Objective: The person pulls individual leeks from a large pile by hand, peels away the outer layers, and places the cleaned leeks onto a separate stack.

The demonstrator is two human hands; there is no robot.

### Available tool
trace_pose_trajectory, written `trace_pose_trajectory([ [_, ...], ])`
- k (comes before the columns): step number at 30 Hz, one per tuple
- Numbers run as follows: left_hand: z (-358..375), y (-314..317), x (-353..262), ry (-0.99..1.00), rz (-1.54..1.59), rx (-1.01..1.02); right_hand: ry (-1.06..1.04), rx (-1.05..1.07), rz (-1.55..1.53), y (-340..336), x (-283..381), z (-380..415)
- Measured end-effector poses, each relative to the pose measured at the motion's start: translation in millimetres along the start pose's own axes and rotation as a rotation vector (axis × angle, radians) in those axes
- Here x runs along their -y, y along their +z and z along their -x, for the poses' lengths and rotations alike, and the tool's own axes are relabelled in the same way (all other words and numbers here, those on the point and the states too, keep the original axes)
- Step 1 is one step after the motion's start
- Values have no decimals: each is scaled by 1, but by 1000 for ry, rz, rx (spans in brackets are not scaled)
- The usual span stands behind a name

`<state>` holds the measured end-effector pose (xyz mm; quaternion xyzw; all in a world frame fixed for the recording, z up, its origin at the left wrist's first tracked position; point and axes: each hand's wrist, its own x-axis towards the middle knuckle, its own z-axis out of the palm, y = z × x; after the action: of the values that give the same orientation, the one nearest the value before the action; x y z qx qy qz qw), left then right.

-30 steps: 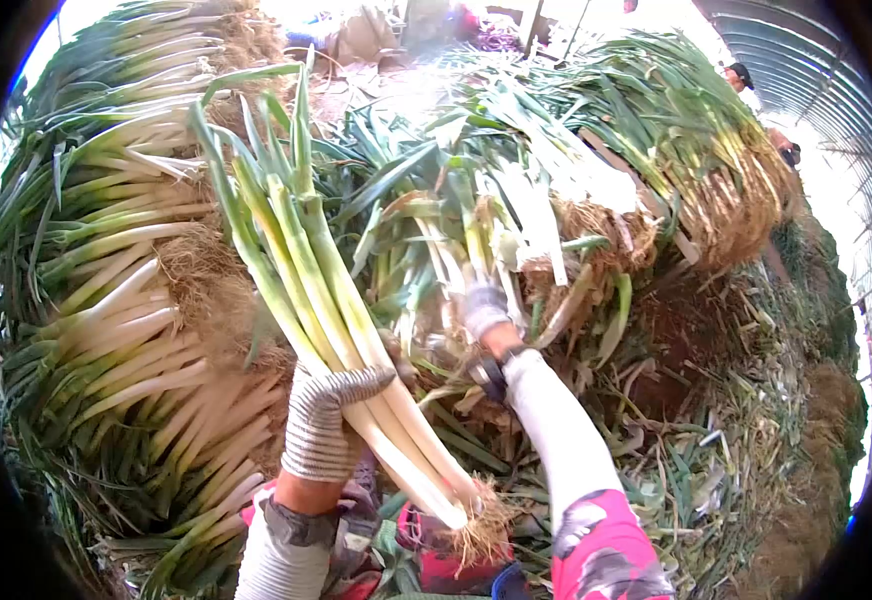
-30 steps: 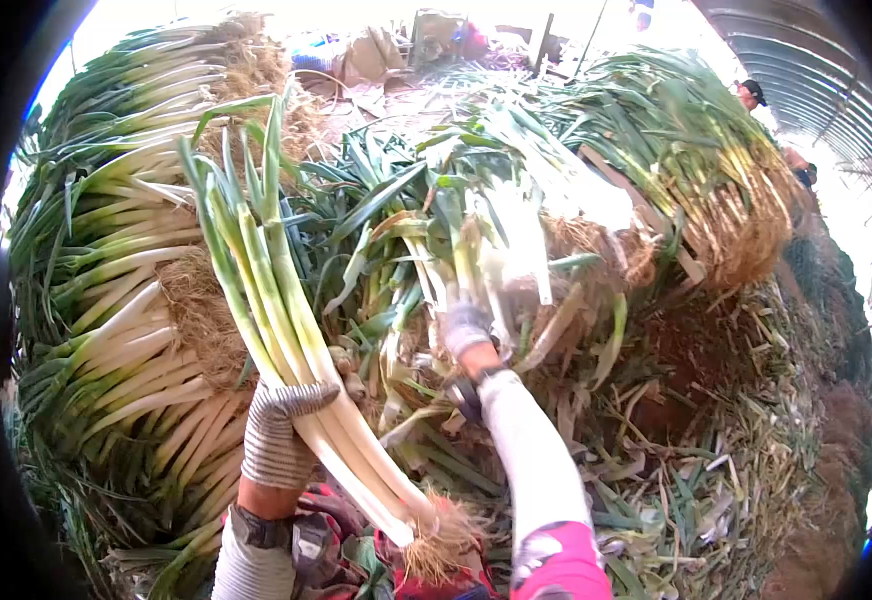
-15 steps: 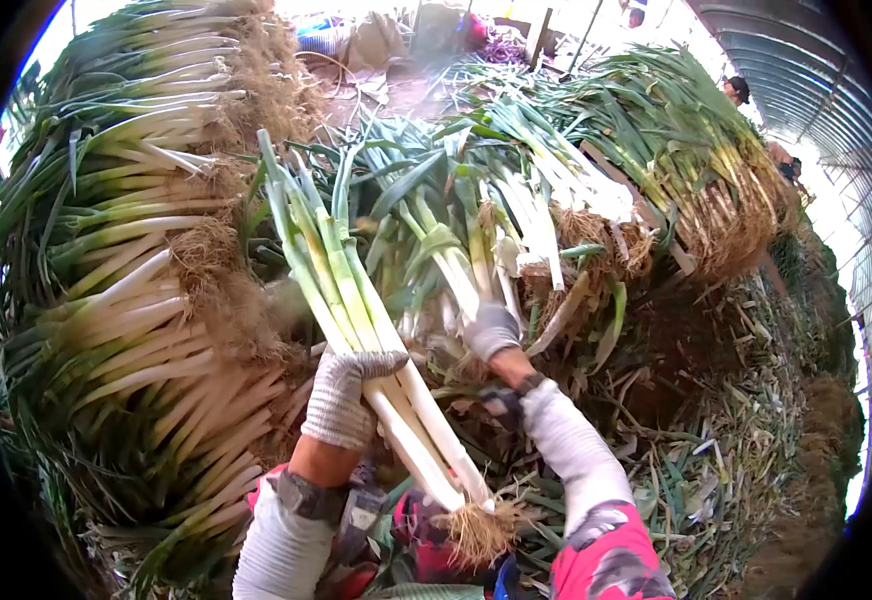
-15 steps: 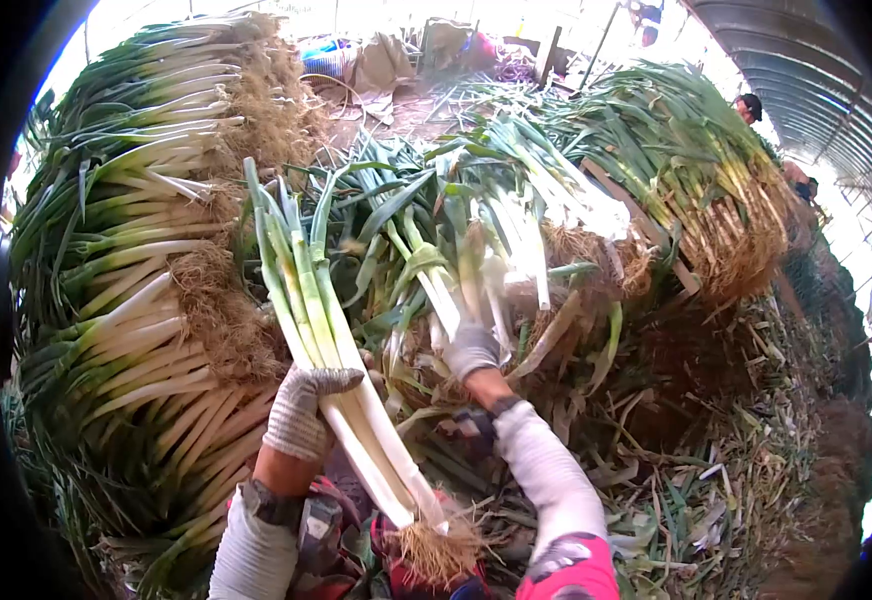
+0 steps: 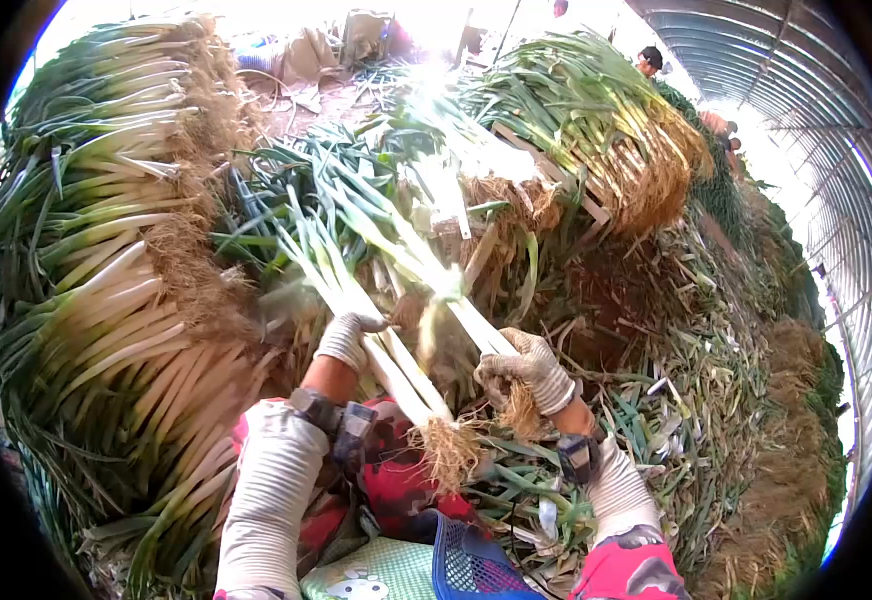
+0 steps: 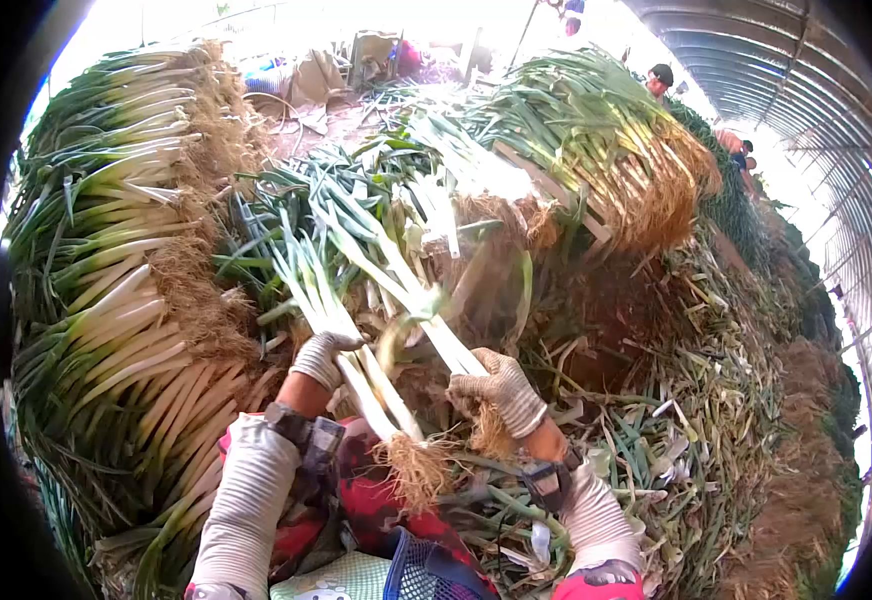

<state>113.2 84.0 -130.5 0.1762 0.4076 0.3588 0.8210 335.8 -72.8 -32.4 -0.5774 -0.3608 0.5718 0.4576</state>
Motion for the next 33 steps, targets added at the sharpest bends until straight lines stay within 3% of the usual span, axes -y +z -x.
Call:
trace_pose_trajectory([
  [1,0,4,8,7,11,-55,4,47,-77,4,4,6],
  [2,5,10,10,-90,-23,-42,-38,61,-412,11,8,14],
  [3,-7,7,17,-144,-39,14,114,288,-916,-3,-8,1],
  [4,-15,-2,25,-114,-10,22,176,303,-888,-9,-30,-3],
  [7,-12,14,19,-96,-6,-64,-189,69,312,16,-46,-1],
  [8,-10,13,21,-56,89,100,-321,59,457,20,-48,1],
  [9,-5,16,25,-28,70,139,-457,52,607,24,-47,2],
  [12,0,22,24,-27,113,109,-500,38,933,57,-27,21],
  [13,2,26,21,31,162,135,-376,56,1071,67,-22,25],
  [15,-1,32,17,32,115,106,-307,21,1099,69,-20,24],
  [16,-4,29,13,23,30,103,-488,12,880,70,-26,25],
  [17,2,32,8,8,78,151,-492,-18,810,70,-29,34],
  [19,-3,32,1,-9,21,39,-494,-80,681,63,-31,67],
  [20,0,34,-1,-20,93,71,-276,-26,630,52,-27,87],
  [23,-4,35,15,137,-7,-25,-433,-162,802,10,-72,119],
  [25,-7,36,11,225,6,-62,-484,-181,1270,-23,-113,152],
  [27,-1,34,-3,234,-4,-90,-261,-302,1305,-54,-143,196],
  [28,20,38,-12,303,130,23,93,-339,1405,-92,-181,225],
  [29,23,31,-24,302,60,139,447,-408,1495,-137,-225,265],
  [31,55,29,-43,369,136,197,852,-379,1515,-168,-247,307],
  [33,104,30,-55,417,163,320,1025,-503,1435,-176,-281,318],
])
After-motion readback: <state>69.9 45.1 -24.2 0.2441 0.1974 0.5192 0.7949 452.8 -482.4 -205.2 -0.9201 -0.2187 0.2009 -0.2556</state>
